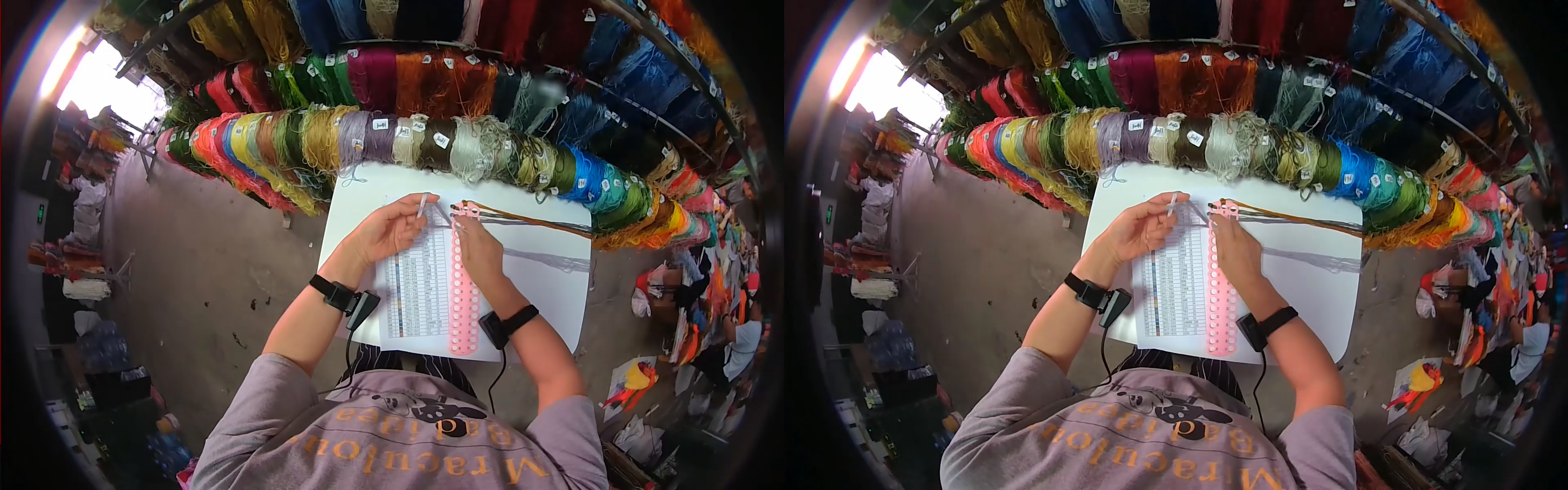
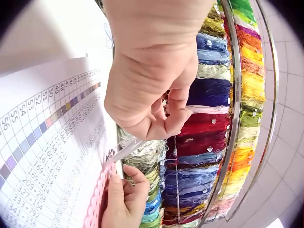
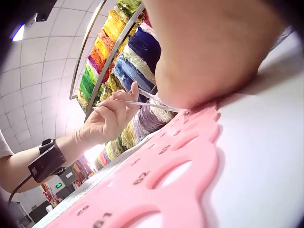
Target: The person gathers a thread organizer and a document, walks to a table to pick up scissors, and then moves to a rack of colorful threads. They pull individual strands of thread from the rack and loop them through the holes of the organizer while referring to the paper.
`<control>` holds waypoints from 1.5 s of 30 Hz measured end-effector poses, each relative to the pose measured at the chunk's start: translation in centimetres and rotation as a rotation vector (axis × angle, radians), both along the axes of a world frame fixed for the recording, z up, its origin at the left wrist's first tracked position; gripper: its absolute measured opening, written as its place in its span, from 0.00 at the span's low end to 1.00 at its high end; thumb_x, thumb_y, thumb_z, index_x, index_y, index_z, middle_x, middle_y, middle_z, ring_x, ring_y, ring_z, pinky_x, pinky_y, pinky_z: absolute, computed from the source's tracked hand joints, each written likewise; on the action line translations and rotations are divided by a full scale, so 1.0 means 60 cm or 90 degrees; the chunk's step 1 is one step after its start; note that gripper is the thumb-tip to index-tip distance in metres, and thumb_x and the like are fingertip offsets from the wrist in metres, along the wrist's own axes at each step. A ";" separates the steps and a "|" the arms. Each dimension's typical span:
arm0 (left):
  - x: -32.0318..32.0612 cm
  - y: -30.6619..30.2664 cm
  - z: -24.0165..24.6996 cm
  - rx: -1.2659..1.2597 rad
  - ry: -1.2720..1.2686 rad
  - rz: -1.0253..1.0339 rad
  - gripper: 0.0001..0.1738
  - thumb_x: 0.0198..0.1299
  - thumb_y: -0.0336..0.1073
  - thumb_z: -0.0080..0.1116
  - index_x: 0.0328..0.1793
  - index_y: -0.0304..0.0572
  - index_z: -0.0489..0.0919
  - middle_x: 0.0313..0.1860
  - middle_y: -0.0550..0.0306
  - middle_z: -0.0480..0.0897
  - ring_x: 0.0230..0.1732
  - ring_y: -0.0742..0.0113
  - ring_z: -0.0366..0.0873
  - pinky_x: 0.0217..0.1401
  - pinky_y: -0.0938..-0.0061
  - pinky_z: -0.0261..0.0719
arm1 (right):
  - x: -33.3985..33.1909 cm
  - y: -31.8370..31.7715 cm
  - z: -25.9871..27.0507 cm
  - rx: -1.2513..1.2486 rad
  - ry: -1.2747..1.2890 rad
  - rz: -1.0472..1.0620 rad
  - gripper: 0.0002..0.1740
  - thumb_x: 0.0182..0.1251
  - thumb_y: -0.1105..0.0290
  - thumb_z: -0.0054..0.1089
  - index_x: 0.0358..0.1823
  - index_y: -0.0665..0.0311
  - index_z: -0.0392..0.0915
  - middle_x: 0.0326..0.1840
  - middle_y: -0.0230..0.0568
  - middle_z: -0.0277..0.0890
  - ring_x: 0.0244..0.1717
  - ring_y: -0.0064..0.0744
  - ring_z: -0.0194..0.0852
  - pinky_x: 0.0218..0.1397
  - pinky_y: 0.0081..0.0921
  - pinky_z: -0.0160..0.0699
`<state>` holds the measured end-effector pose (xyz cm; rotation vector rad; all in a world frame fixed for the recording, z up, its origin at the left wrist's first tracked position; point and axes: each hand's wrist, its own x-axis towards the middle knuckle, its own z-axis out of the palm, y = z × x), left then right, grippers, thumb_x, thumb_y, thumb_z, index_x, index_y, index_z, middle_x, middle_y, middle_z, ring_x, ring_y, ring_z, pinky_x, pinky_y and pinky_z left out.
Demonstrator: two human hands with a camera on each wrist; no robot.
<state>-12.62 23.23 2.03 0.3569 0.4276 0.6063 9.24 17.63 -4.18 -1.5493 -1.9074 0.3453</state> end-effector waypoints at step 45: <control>0.101 -0.016 -0.070 0.349 0.489 -0.125 0.15 0.63 0.31 0.52 0.56 0.44 0.76 0.19 0.55 0.78 0.15 0.74 0.74 0.18 0.80 0.69 | 0.011 -0.002 -0.018 -0.094 0.237 -0.025 0.11 0.70 0.72 0.46 0.52 0.62 0.66 0.48 0.51 0.70 0.39 0.54 0.76 0.41 0.38 0.76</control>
